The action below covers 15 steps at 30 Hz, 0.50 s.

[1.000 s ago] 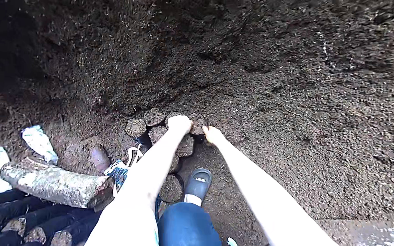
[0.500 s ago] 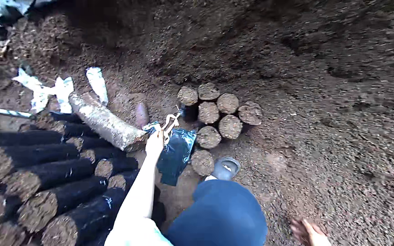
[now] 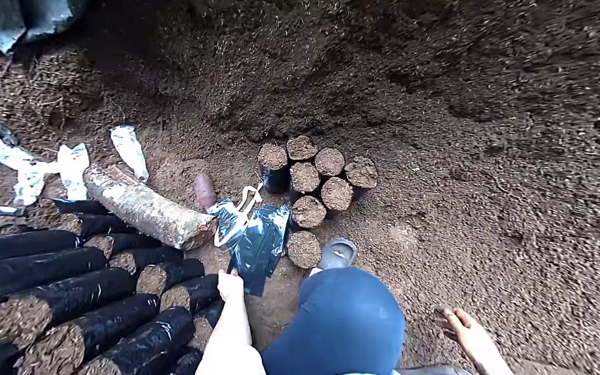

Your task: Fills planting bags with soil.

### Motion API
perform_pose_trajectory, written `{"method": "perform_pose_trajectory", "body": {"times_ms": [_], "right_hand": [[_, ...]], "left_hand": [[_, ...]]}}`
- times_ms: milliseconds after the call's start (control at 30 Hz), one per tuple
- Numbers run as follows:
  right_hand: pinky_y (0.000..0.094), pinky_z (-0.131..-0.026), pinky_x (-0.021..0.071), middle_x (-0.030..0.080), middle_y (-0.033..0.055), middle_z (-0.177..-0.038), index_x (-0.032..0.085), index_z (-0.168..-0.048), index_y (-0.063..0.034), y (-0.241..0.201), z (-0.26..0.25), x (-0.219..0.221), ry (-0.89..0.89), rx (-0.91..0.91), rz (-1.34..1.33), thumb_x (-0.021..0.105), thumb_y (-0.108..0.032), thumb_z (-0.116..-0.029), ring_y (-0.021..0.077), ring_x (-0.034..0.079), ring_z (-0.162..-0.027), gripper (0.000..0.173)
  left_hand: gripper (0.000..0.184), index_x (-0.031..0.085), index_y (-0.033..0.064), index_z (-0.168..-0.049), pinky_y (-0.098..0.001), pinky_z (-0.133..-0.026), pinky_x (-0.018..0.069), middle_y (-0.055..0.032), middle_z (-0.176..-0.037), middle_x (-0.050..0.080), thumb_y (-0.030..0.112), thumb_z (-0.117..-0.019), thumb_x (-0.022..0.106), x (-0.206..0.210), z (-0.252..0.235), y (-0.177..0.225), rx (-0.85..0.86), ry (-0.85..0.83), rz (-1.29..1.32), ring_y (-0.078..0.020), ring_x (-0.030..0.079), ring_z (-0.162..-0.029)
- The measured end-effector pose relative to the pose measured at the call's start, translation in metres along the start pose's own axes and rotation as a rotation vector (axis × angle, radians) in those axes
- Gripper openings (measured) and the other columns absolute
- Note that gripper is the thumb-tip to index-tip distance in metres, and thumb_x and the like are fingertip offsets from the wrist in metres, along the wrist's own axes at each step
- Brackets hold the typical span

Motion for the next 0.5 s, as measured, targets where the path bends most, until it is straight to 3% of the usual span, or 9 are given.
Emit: {"method": "perform_pose_trajectory", "body": {"times_ms": [100,167,233,267,333,367,400,433,500], "right_hand": [[0.0509,-0.09,0.056,0.066,0.0227,-0.126,0.058,-0.131,0.0018,-0.022,0.002,0.002,0.013,-0.07,-0.029,0.041,-0.025,-0.112,0.0315,0.07,-0.104,0.037],[0.0484,-0.09,0.0565,0.065,0.0212,-0.128,0.059,-0.131,0.0009,-0.052,0.01,0.009,-0.012,-0.138,-0.052,0.04,-0.023,-0.112,0.0297,0.07,-0.105,0.036],[0.0423,-0.088,0.0578,0.065,0.019,-0.127,0.059,-0.132,0.0002,-0.088,0.022,0.016,-0.041,-0.217,-0.103,0.039,-0.021,-0.112,0.025,0.071,-0.103,0.035],[0.0395,-0.087,0.0584,0.066,0.0173,-0.128,0.059,-0.131,-0.0002,-0.108,0.029,0.019,-0.056,-0.268,-0.129,0.039,-0.021,-0.1118,0.0224,0.071,-0.102,0.035],[0.0392,-0.089,0.0577,0.065,0.0158,-0.129,0.059,-0.13,-0.0009,-0.148,0.043,0.025,-0.096,-0.384,-0.123,0.038,-0.022,-0.111,0.0214,0.07,-0.105,0.035],[0.0409,-0.093,0.0567,0.065,0.0161,-0.131,0.059,-0.131,-0.001,-0.166,0.05,0.029,-0.118,-0.438,-0.096,0.039,-0.023,-0.1109,0.0226,0.069,-0.108,0.036],[0.0422,-0.096,0.0562,0.065,0.0159,-0.131,0.06,-0.132,-0.0016,-0.184,0.057,0.032,-0.137,-0.489,-0.066,0.039,-0.025,-0.1107,0.0232,0.069,-0.111,0.037],[0.0424,-0.097,0.0558,0.065,0.0154,-0.131,0.06,-0.132,-0.0021,-0.199,0.065,0.036,-0.157,-0.533,-0.045,0.039,-0.025,-0.1103,0.0232,0.068,-0.112,0.038],[0.0416,-0.099,0.0556,0.066,0.0145,-0.131,0.06,-0.133,-0.0024,-0.229,0.081,0.045,-0.225,-0.605,-0.011,0.04,-0.024,-0.1098,0.022,0.068,-0.114,0.038]], "left_hand": [[0.046,0.048,-0.0004,-0.148,-0.0514,-0.115,0.0413,-0.0269,-0.143,0.057,0.023,-0.1088,0.051,-0.029,0.003,0.018,0.133,0.058,0.028,-0.0382,0.053,-0.137],[0.051,0.038,-0.0032,-0.154,-0.0507,-0.115,0.0414,-0.0279,-0.145,0.055,0.016,-0.1081,0.05,-0.044,0.008,0.029,0.211,0.043,0.097,-0.0382,0.054,-0.137],[0.056,0.035,-0.0036,-0.153,-0.0458,-0.099,0.0546,-0.0266,-0.134,0.062,0.009,-0.1034,0.059,-0.05,0.011,0.037,0.226,0.001,0.408,-0.0323,0.067,-0.116],[0.051,0.04,-0.0044,-0.147,-0.04,-0.084,0.0581,-0.025,-0.124,0.064,0.006,-0.1018,0.062,-0.052,0.016,0.043,0.213,-0.037,0.615,-0.0263,0.068,-0.099],[0.032,0.056,-0.0087,-0.125,-0.0312,-0.071,0.0564,-0.0182,-0.102,0.066,0.009,-0.1006,0.066,-0.063,0.03,0.063,0.239,-0.077,0.744,-0.0158,0.064,-0.077],[0.028,0.061,-0.0079,-0.116,-0.0304,-0.072,0.0555,-0.015,-0.096,0.067,0.014,-0.1004,0.068,-0.07,0.034,0.073,0.306,-0.058,0.635,-0.0139,0.064,-0.075],[0.028,0.065,-0.0059,-0.113,-0.0367,-0.081,0.0551,-0.0154,-0.097,0.07,0.019,-0.1004,0.068,-0.078,0.037,0.082,0.381,-0.029,0.468,-0.0181,0.067,-0.083],[0.031,0.067,-0.0047,-0.114,-0.0466,-0.092,0.053,-0.0188,-0.103,0.071,0.024,-0.1013,0.066,-0.084,0.041,0.09,0.444,-0.014,0.318,-0.0263,0.069,-0.095],[0.035,0.065,-0.0059,-0.115,-0.0534,-0.095,0.0494,-0.0222,-0.104,0.069,0.028,-0.1052,0.06,-0.089,0.057,0.107,0.541,-0.028,0.195,-0.0331,0.066,-0.101]]}}
Point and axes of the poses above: each hand's wrist, its own z-axis away from the middle knuckle, its own x-axis out of the palm, y = z × x, the point moved 7 cm from there along -z, towards the middle knuckle
